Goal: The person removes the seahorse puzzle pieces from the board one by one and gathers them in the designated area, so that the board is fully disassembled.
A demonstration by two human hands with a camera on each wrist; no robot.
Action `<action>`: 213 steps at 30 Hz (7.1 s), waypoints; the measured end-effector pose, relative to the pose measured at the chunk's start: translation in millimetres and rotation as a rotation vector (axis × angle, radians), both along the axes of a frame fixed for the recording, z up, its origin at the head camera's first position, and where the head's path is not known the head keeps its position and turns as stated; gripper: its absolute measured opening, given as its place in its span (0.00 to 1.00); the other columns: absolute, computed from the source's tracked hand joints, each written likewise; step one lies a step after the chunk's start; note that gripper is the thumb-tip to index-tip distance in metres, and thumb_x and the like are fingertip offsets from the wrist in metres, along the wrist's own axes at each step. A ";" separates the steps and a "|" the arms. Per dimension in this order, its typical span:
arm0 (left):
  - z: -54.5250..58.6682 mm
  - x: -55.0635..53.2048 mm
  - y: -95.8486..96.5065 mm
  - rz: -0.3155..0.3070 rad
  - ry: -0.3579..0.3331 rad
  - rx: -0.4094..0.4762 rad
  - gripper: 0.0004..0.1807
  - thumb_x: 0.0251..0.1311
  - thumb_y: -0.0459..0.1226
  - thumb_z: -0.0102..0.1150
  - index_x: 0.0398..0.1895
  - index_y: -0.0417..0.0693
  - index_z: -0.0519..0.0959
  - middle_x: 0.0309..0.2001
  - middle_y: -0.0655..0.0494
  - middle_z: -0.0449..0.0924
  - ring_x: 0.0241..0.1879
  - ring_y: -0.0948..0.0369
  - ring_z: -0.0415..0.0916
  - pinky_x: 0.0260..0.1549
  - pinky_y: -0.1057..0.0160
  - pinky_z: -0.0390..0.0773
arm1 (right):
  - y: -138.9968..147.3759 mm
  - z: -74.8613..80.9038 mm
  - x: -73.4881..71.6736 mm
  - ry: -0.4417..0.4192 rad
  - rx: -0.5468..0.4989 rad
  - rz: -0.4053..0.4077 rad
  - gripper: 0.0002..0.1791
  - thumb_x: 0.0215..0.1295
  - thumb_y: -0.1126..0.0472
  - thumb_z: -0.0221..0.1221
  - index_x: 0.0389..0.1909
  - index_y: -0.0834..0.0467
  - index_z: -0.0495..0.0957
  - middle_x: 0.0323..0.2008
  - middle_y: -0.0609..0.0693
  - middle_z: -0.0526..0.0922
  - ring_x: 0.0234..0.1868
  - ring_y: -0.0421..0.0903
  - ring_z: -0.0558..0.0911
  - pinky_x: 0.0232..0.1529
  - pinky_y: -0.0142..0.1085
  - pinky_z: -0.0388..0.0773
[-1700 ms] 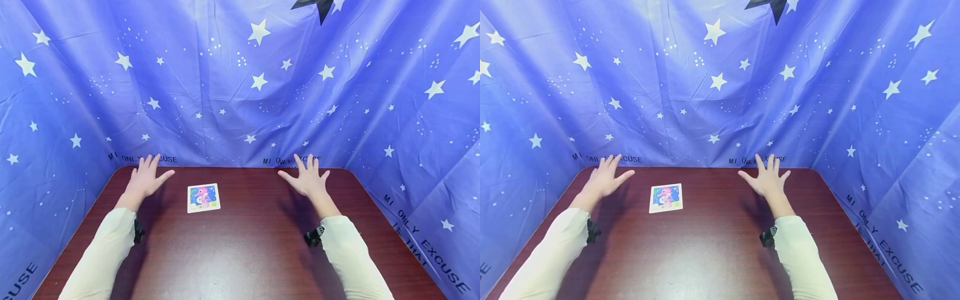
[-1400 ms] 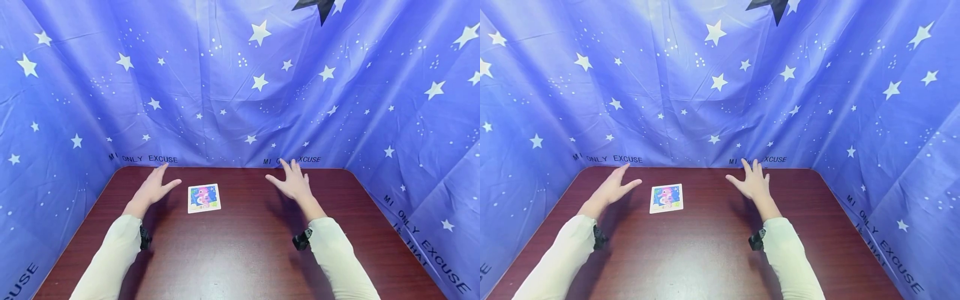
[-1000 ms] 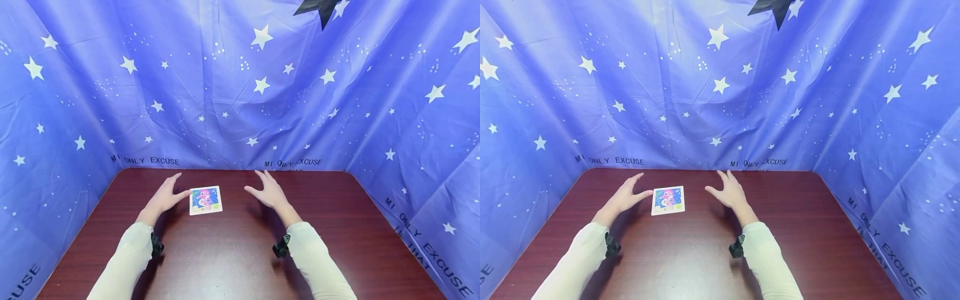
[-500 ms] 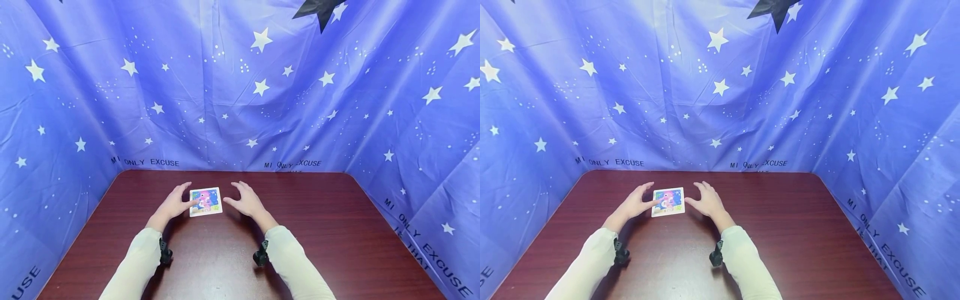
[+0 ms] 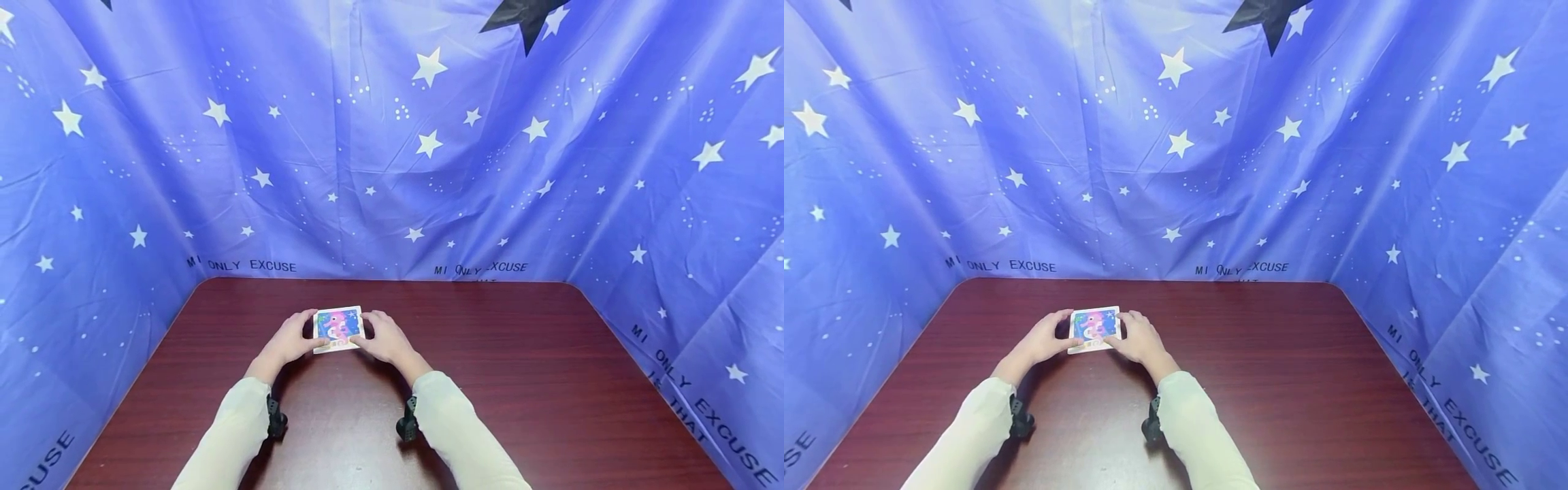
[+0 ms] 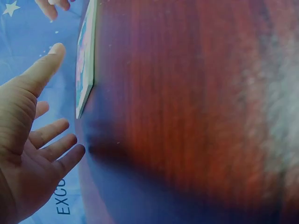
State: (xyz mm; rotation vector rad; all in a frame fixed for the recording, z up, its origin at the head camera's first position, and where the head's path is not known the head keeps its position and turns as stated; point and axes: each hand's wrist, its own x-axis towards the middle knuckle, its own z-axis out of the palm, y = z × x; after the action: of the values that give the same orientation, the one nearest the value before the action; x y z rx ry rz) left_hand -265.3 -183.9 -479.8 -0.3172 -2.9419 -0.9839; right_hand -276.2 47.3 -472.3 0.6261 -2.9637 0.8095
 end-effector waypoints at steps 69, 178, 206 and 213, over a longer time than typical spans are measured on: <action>-7.5 -1.5 97.4 -0.104 0.009 -0.297 0.36 0.47 0.59 0.64 0.55 0.46 0.77 0.58 0.46 0.72 0.59 0.49 0.66 0.54 0.47 0.67 | 82.9 -12.9 15.7 0.097 0.247 0.046 0.31 0.61 0.42 0.56 0.58 0.59 0.74 0.61 0.59 0.72 0.62 0.55 0.70 0.62 0.47 0.67; -2.1 0.1 152.2 -0.436 0.111 -0.331 0.23 0.56 0.50 0.59 0.51 0.50 0.77 0.55 0.53 0.73 0.58 0.55 0.70 0.59 0.57 0.69 | 116.8 -13.6 8.0 0.094 -0.008 -0.153 0.21 0.55 0.52 0.63 0.47 0.60 0.79 0.35 0.52 0.78 0.37 0.46 0.76 0.41 0.41 0.73; -3.5 0.9 152.2 -0.446 0.106 -0.311 0.22 0.54 0.50 0.62 0.48 0.48 0.78 0.53 0.52 0.74 0.55 0.56 0.71 0.58 0.59 0.70 | 111.8 -19.5 -3.1 -0.024 0.019 -0.227 0.24 0.56 0.50 0.62 0.53 0.56 0.76 0.35 0.50 0.71 0.37 0.45 0.69 0.37 0.40 0.70; -1.6 2.4 151.9 -0.449 0.112 -0.305 0.22 0.54 0.49 0.62 0.48 0.47 0.78 0.53 0.52 0.74 0.55 0.55 0.71 0.58 0.58 0.70 | 111.1 -18.0 -4.4 -0.057 0.028 -0.231 0.25 0.56 0.50 0.62 0.54 0.56 0.76 0.36 0.50 0.71 0.37 0.45 0.69 0.38 0.39 0.70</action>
State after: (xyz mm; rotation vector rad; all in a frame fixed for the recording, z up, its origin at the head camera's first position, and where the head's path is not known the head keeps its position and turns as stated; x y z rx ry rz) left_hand -263.0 -32.0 -481.5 -1.0392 -2.9687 -0.5052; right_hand -280.7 158.4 -490.3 0.2575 -3.0260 0.7792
